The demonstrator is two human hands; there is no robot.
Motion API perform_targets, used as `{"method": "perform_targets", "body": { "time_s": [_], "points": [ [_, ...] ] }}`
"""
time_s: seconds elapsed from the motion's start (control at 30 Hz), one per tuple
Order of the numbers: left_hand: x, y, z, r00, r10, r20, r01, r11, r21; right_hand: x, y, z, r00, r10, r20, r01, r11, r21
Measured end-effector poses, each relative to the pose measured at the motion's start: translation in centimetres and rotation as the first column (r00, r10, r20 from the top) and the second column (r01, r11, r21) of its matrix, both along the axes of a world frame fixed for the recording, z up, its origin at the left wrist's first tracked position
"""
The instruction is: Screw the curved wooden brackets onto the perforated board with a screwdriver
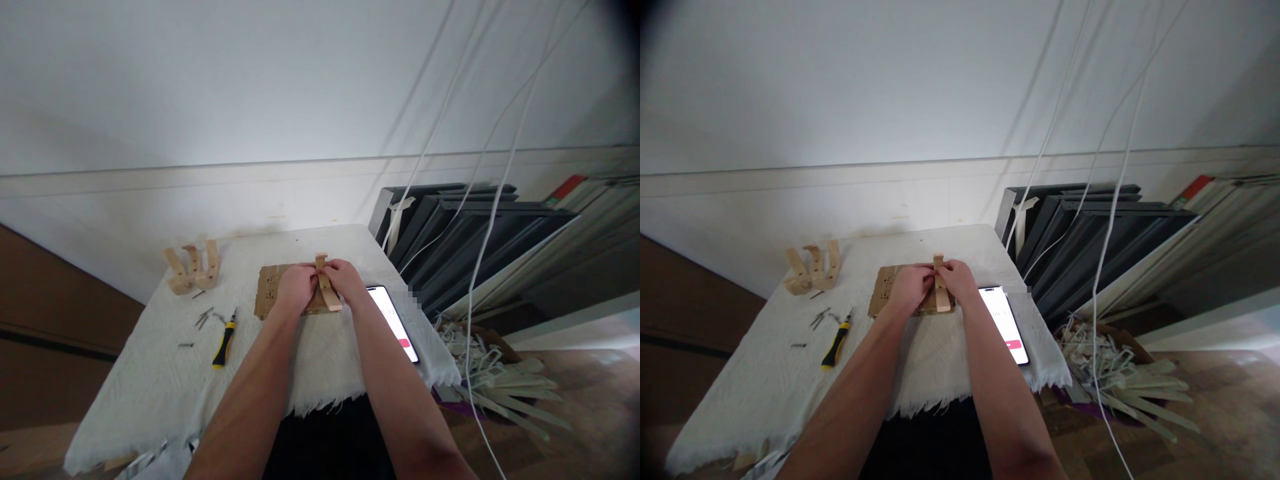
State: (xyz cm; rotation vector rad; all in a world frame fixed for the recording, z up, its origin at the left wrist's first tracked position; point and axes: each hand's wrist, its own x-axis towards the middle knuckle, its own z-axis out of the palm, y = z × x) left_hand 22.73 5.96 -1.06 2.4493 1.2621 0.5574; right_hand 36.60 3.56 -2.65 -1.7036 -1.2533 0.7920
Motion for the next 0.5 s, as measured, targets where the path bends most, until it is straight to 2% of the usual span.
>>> {"method": "perform_targets", "body": {
  "time_s": [0.17, 0.37, 0.5],
  "points": [
    [-0.11, 0.26, -0.24, 0.999, -0.032, 0.013, 0.032, 0.999, 0.018, 0.13, -0.12, -0.24, 0.999, 0.030, -0.034, -0.030, 0.999, 0.020],
    [-0.15, 0.10, 0.13, 0.999, -0.014, 0.039, 0.015, 1.000, -0.026, 0.16, 0.02, -0.27, 0.967, 0.007, -0.254, -0.011, 1.000, -0.011],
    [-0.26, 0.16, 0.09, 0.999, 0.007, 0.054, -0.004, 0.999, -0.051, 0.21, -0.09, -0.25, 0.943, 0.061, -0.327, -0.054, 0.998, 0.030]
  ]
}}
